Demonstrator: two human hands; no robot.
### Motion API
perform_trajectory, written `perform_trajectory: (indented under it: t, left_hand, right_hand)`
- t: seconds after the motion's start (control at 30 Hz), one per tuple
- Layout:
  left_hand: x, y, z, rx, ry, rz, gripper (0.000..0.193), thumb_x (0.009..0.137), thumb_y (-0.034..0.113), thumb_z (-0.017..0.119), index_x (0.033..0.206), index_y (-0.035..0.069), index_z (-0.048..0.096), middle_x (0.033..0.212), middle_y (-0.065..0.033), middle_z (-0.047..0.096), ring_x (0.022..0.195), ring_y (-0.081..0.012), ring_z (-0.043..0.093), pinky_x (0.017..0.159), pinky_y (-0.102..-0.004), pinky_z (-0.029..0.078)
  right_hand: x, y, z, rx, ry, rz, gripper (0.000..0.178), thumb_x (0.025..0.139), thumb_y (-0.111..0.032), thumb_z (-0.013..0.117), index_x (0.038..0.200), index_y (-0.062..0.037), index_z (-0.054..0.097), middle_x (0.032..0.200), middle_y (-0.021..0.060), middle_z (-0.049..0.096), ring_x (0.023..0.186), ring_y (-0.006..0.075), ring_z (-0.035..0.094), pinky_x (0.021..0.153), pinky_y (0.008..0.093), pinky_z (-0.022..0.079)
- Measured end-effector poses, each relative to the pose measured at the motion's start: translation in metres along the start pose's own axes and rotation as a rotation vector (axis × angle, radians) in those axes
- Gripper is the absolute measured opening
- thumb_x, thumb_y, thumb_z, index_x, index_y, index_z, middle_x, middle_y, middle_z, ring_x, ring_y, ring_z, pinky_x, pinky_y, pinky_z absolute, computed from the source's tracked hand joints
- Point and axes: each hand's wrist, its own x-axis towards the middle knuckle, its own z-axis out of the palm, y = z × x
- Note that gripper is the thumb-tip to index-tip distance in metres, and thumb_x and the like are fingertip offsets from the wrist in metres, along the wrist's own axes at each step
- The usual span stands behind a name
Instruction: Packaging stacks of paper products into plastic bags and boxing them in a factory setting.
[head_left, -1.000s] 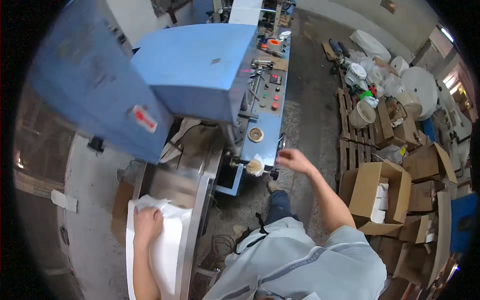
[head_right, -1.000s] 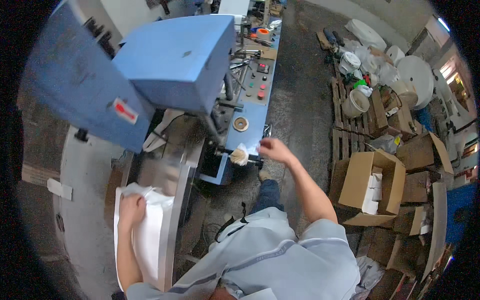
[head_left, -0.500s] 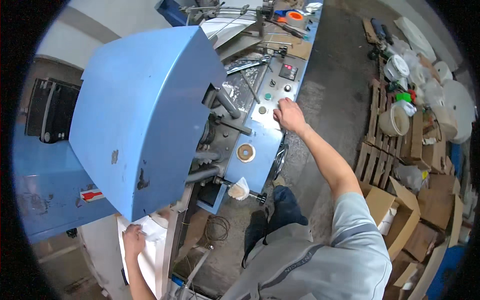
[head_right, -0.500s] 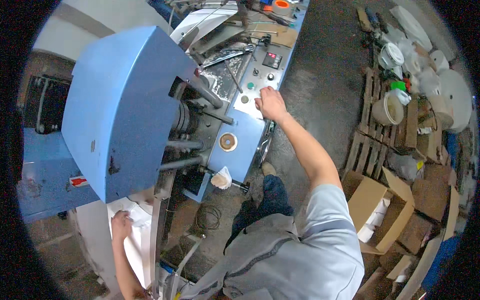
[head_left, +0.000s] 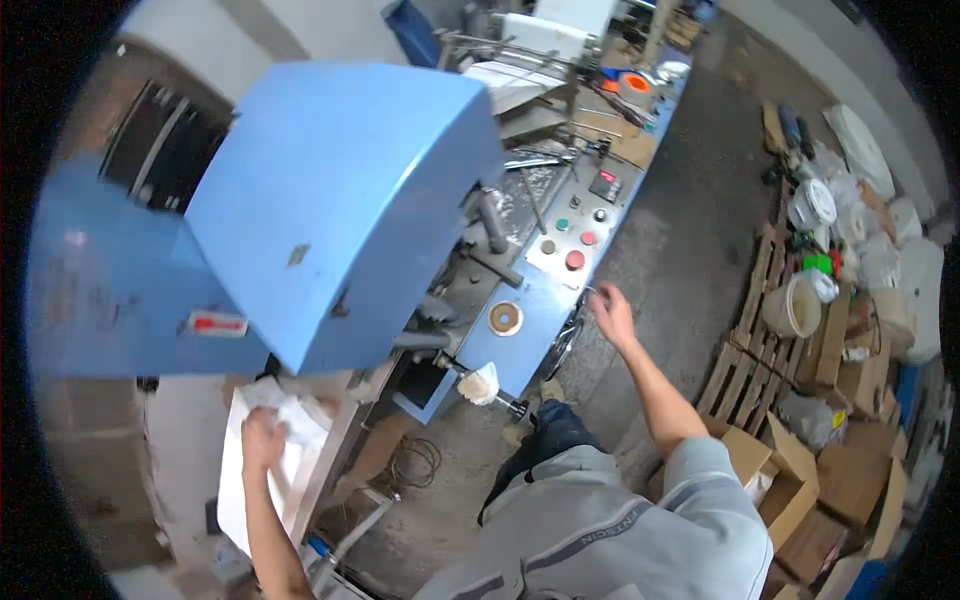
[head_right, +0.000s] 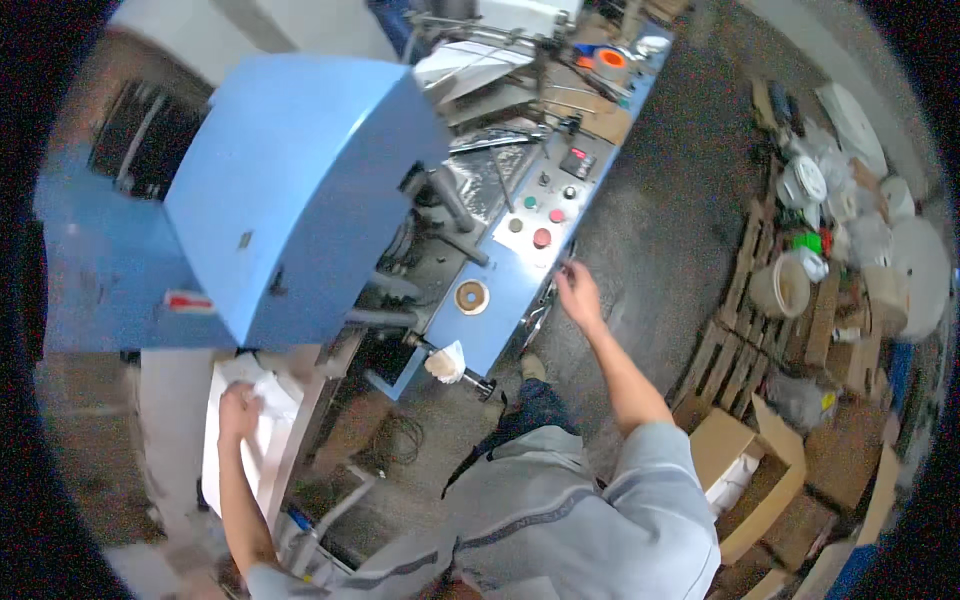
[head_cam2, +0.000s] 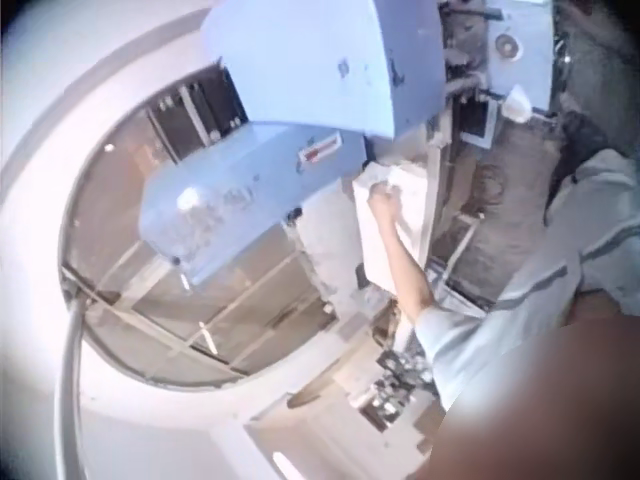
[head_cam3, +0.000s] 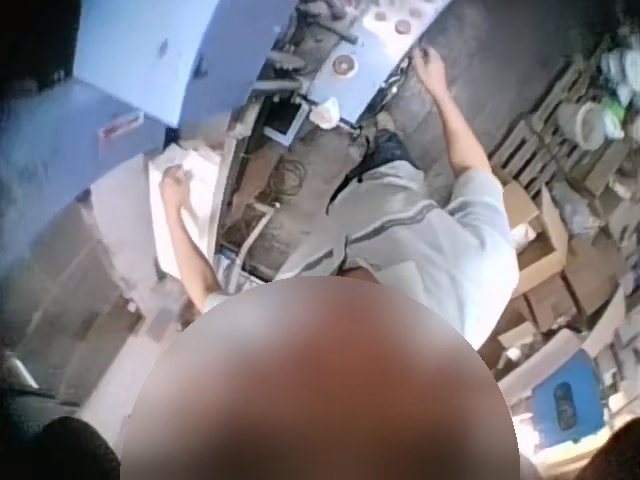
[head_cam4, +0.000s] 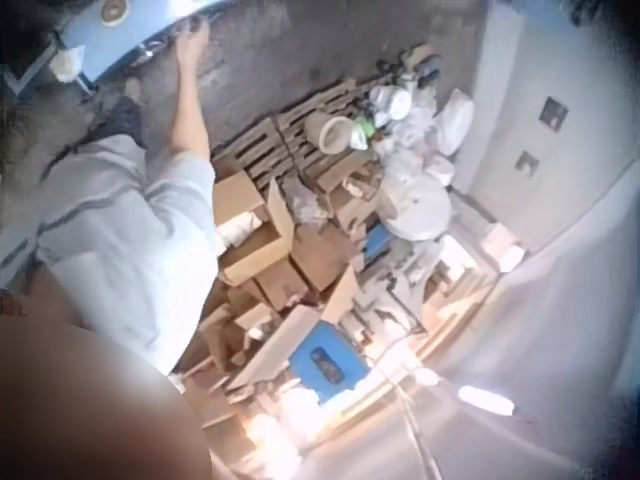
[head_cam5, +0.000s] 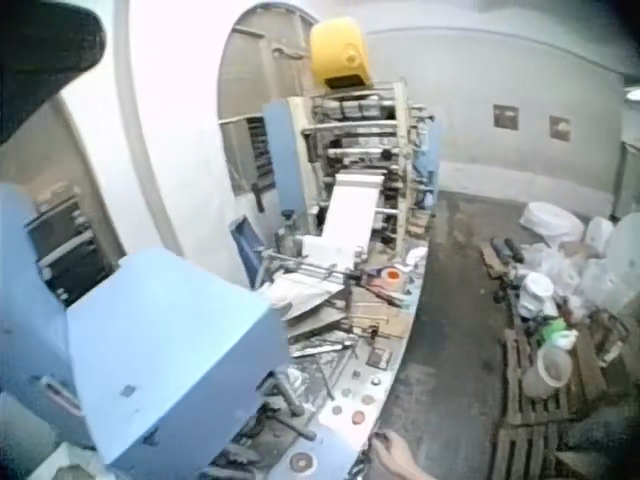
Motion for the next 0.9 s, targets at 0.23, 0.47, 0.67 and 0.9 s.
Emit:
perform_trajectory:
  t: [0.23, 0.47, 0.67, 0.9]
  left_hand:
    - [0.010, 0.003, -0.008, 0.203, -0.046, 0.055, 0.032, 0.071, 0.019, 0.063, 0.097, 0.001, 0.068, 0.107, -0.0221, 0.065, 0.113, -0.0390, 0.056, 0.097, -0.0497, 0.045]
    - [-0.024, -0.035, 0.015, 0.080, 0.076, -0.015, 0.030, 0.077, 0.024, 0.065, 0.100, 0.006, 0.069, 0.116, -0.0157, 0.064, 0.125, -0.0320, 0.051, 0.103, -0.0501, 0.040]
    - [-0.028, -0.018, 0.013, -0.019, 0.177, 0.045, 0.034, 0.078, 0.019, 0.063, 0.105, -0.001, 0.066, 0.116, -0.0224, 0.064, 0.122, -0.0384, 0.052, 0.105, -0.0491, 0.039]
    - [-0.027, -0.026, 0.020, -0.039, 0.230, -0.013, 0.048, 0.082, 0.023, 0.063, 0.124, 0.002, 0.057, 0.128, -0.0214, 0.058, 0.128, -0.0340, 0.048, 0.109, -0.0535, 0.033]
  right_hand:
    - [-0.134, 0.128, -0.005, -0.001, -0.216, 0.220, 0.022, 0.091, -0.021, 0.066, 0.092, 0.0005, 0.064, 0.072, 0.0053, 0.062, 0.061, 0.0118, 0.057, 0.054, 0.0283, 0.047]
    - [-0.228, 0.172, -0.026, -0.009, -0.636, 0.869, 0.019, 0.091, -0.024, 0.066, 0.099, -0.0073, 0.062, 0.071, 0.0022, 0.061, 0.061, 0.0156, 0.060, 0.054, 0.0341, 0.050]
    - [-0.241, 0.157, -0.024, 0.024, -0.545, 0.776, 0.016, 0.092, -0.022, 0.066, 0.094, -0.0060, 0.066, 0.074, 0.0030, 0.063, 0.062, 0.0156, 0.060, 0.052, 0.0321, 0.047]
    - [-0.246, 0.105, 0.002, 0.043, -0.586, 0.614, 0.022, 0.092, -0.026, 0.066, 0.100, -0.0050, 0.063, 0.082, 0.0034, 0.065, 0.071, 0.0158, 0.064, 0.061, 0.0314, 0.051]
